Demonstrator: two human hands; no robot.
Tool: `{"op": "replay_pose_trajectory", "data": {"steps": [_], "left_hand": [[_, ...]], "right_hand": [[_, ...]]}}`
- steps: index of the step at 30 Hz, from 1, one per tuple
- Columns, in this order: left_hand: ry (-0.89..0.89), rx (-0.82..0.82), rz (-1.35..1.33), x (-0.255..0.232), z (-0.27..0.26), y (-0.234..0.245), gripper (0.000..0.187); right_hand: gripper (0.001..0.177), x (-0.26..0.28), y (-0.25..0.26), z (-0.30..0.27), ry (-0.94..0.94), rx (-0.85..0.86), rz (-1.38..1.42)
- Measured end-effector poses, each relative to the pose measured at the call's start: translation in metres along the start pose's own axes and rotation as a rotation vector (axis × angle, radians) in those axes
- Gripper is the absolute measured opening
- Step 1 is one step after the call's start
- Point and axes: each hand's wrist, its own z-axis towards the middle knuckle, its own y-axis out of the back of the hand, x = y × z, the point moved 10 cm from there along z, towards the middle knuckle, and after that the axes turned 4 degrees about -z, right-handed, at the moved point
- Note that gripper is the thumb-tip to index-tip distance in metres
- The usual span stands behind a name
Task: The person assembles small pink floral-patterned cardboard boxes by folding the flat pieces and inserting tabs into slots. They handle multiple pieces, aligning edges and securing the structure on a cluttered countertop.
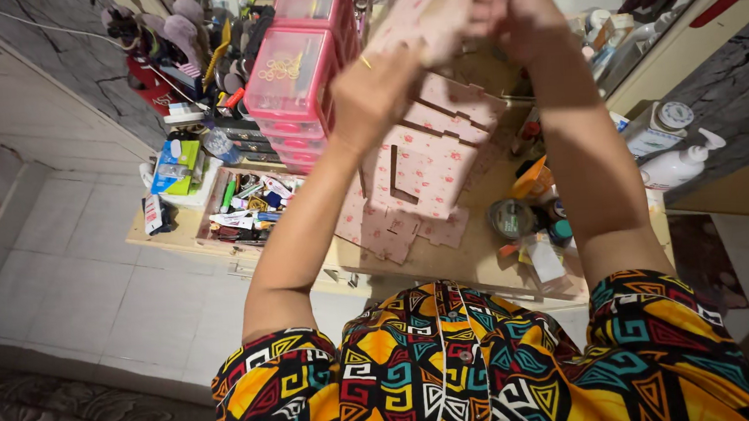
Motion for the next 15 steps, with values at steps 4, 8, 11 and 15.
{"op": "replay_pose_trajectory", "data": {"steps": [4,8,11,15], "left_hand": [[-0.050,0.137,-0.029,-0.029,-0.016,-0.009,0.043],[0.306,-0.025,-0.222,0.022,-0.045,0.005,0.045],[0.919,-0.083,-0.452,0.117,-0.099,-0.015,0.028],[1.492,0.010,-0.935,0.161,-0.173,-0.077,0.027]], "right_hand": [[0.018,0.000,0.006,-0.008,0.219,-0.048,-0.246],[0.019,-0.016,0.024,-0.032,0.171,-0.157,-0.289],[0.023,-0.032,0.040,-0.045,0.134,-0.200,-0.152],[0.016,-0.050,0.062,-0.041,0.208,-0.129,-0.223]]}}
